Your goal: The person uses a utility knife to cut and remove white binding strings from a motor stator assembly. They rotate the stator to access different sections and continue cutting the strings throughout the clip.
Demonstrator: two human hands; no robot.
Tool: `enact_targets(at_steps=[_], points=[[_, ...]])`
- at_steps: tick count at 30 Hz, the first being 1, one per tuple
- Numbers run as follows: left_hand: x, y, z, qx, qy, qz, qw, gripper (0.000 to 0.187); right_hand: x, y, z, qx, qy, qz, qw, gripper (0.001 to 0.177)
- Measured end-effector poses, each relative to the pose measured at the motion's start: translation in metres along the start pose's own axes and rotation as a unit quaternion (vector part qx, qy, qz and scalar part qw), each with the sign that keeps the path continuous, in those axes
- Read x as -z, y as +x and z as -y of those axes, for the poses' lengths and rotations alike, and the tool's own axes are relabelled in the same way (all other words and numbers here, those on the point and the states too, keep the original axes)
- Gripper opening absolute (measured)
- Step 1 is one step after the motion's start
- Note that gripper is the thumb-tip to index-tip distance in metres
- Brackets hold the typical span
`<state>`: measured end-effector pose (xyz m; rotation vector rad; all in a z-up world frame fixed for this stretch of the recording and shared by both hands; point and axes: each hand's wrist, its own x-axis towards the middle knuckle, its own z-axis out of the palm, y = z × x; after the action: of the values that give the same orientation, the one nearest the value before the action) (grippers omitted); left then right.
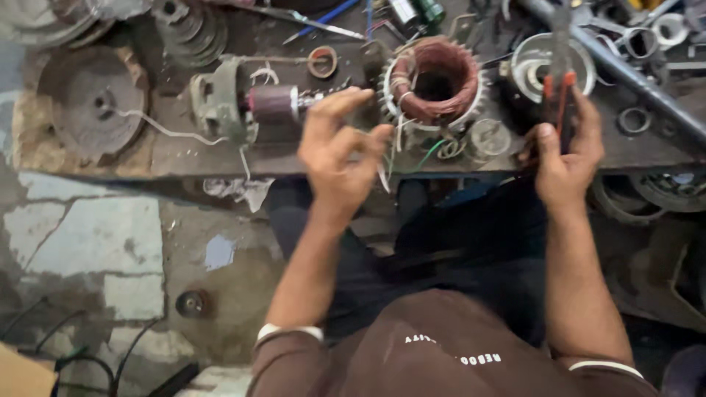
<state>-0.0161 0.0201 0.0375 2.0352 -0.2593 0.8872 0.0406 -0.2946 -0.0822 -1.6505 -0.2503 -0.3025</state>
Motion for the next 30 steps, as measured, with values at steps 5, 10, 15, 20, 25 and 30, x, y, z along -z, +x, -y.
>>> enact_targets(at_steps=[5,10,15,20,25,30], points=[[-0.031,-0.025,0.026,-0.035,-0.034,0.003,0.999,0.043,0.002,0.001,-0.008,0.007,0.043,0.009,0.999,0.048],[-0.032,-0.026,0.035,0.001,-0.045,0.020,0.999,0.032,0.003,0.002,-0.006,0.005,0.023,0.009,1.000,0.047],[-0.039,-0.025,0.036,0.019,-0.065,0.002,0.998,0.026,0.002,0.002,-0.007,0.028,0.021,0.019,0.999,0.045],[-0.046,-0.026,0.034,0.040,-0.082,-0.027,0.995,0.009,0.003,0.003,-0.011,0.022,0.037,0.016,0.999,0.046],[-0.042,-0.023,0.022,0.054,-0.071,-0.040,0.995,0.009,0.005,0.000,-0.010,0.005,0.036,0.008,0.999,0.046],[-0.038,-0.023,0.017,0.003,0.030,-0.023,0.999,0.016,0.003,0.001,-0.008,-0.004,0.035,0.003,0.999,0.048]])
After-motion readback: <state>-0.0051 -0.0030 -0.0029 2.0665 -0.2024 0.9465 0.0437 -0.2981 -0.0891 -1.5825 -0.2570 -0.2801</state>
